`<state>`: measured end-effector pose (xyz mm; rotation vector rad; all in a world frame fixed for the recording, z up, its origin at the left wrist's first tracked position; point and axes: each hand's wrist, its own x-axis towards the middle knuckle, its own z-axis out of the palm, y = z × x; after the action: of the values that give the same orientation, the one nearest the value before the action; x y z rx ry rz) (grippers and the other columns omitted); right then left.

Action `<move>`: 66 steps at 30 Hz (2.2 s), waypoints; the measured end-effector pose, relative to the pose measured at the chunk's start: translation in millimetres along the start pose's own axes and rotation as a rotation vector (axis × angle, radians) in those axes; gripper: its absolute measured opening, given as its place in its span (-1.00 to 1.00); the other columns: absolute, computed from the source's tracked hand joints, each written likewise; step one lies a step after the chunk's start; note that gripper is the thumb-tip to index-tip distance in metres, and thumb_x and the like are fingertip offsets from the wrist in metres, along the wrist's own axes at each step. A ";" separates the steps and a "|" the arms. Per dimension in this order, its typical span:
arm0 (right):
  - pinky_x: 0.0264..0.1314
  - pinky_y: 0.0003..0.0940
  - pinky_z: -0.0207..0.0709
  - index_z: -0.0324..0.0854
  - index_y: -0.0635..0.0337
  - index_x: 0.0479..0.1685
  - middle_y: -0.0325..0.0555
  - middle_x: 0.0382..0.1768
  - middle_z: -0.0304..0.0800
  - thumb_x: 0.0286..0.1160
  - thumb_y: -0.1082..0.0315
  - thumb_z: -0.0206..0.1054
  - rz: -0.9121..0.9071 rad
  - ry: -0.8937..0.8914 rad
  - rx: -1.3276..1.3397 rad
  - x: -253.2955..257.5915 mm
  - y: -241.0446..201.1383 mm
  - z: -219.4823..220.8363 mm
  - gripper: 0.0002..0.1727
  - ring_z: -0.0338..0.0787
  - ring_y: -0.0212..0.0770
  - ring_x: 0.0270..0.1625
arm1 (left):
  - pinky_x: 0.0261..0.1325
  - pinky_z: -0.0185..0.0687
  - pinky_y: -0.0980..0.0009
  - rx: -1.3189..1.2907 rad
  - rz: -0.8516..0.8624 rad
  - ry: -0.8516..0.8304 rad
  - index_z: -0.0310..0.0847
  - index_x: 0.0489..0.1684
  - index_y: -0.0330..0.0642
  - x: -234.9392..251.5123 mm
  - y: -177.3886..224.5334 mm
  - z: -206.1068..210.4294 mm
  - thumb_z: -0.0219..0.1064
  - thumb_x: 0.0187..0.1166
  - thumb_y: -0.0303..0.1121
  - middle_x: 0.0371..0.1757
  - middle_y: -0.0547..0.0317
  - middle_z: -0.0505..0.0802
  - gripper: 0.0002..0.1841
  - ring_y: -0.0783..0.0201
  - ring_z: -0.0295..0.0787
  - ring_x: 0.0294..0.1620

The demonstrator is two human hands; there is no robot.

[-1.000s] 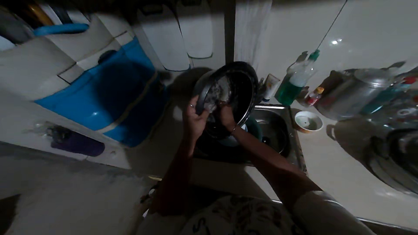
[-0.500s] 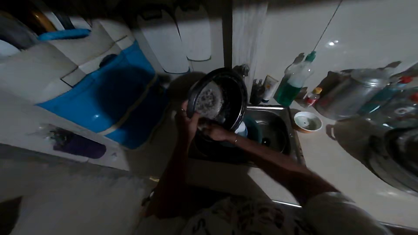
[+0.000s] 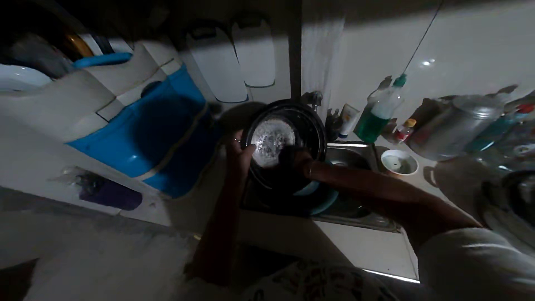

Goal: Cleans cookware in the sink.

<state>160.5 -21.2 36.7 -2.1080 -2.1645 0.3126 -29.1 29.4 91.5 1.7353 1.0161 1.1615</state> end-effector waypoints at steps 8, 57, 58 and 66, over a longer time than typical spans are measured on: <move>-0.35 -0.30 0.57 0.51 0.29 0.02 -0.08 -0.33 0.55 0.77 0.33 0.04 0.475 0.699 1.930 40.0 -24.4 -72.0 -0.79 0.56 -0.26 -0.40 | 0.12 0.78 0.23 -0.126 0.029 0.021 0.43 0.51 -0.30 -27.7 -8.4 30.6 0.35 0.54 -0.58 0.17 -0.05 0.80 -0.49 0.27 0.80 0.04; 0.03 -0.45 0.53 0.58 0.48 0.12 0.06 -0.11 0.62 0.87 0.38 -0.03 0.084 -0.096 1.139 -5.0 -56.8 32.2 -0.66 0.59 -0.34 -0.12 | 0.10 0.75 0.11 -0.008 -0.056 -0.059 0.43 0.59 -0.26 -20.6 -42.5 47.5 0.31 0.61 -0.53 0.20 -0.17 0.80 -0.48 0.12 0.81 0.02; 0.02 -0.44 0.53 0.60 0.44 0.10 0.00 -0.12 0.63 0.85 0.34 0.04 0.051 -0.066 1.184 -13.2 -58.4 26.6 -0.68 0.59 -0.37 -0.13 | 0.07 0.75 0.06 -0.006 -0.086 -0.023 0.39 0.62 -0.26 -16.1 -42.8 42.3 0.31 0.64 -0.50 0.18 -0.21 0.79 -0.48 0.06 0.81 0.00; 0.29 0.28 0.54 0.70 0.19 0.35 0.27 0.23 0.76 0.64 0.36 0.32 -0.357 -0.114 0.092 -49.3 0.8 -20.2 -0.65 0.75 0.29 0.24 | 0.17 0.69 -0.07 -0.155 -0.396 0.022 0.27 0.74 0.05 -14.7 -62.3 -1.3 0.28 0.59 -0.47 0.47 -0.11 0.65 -0.35 -0.04 0.68 0.29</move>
<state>167.3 -68.9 59.5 -1.6518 -2.4793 0.4948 -45.6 38.7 30.3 1.3274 1.1853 0.9758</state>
